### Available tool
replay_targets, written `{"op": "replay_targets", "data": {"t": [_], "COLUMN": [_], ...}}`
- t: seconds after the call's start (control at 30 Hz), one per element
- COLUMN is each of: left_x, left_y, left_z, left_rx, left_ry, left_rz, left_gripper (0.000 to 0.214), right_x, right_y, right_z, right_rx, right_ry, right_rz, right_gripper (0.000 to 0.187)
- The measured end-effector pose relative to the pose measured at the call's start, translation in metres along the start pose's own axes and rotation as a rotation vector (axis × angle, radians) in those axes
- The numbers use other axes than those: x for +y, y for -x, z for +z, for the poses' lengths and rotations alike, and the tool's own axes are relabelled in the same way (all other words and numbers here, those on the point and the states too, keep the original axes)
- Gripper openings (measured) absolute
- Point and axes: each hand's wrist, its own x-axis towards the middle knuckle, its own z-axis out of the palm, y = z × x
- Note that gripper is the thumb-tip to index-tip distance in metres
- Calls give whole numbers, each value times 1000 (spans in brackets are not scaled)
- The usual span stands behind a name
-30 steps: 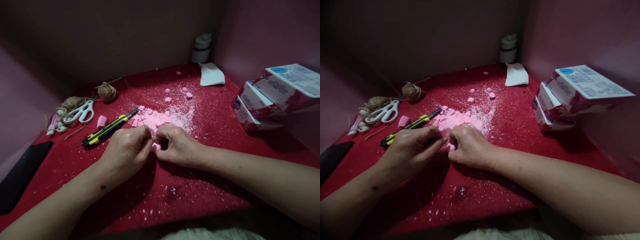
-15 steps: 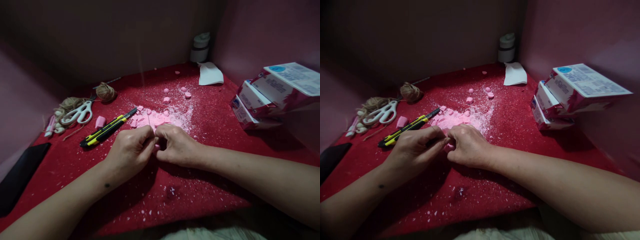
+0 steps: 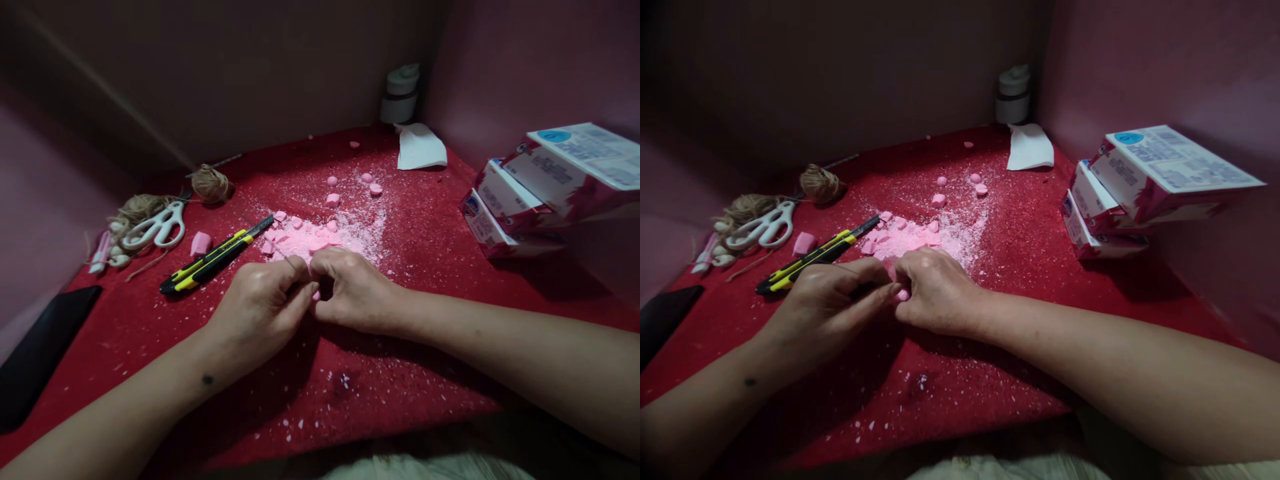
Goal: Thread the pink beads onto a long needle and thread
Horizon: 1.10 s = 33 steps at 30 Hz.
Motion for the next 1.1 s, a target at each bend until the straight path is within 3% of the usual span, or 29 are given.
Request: {"op": "replay_targets", "data": {"t": [0.23,0.37,0.63,0.97,1.1], "left_x": [-9,-8,-4,-11,-5], "left_y": [-3,0,1,1,3], "left_z": [3,-2,2,2,1], "left_rx": [101,91,43,115,60], "left_ry": [-156,-194,-27,-171,-117], "left_rz": [128,105,84,140,90], "left_gripper": [19,20,15,19,17], "right_x": [0,1,1,-1,-1], "right_y": [0,1,0,0,1], "right_z": [1,2,1,2,2], "right_rx": [17,32,8,26,17], "right_ry": [23,11,-4,25,13], "right_rz": [-5,10,10,24,29], "right_gripper": [14,8,10,9,8]}}
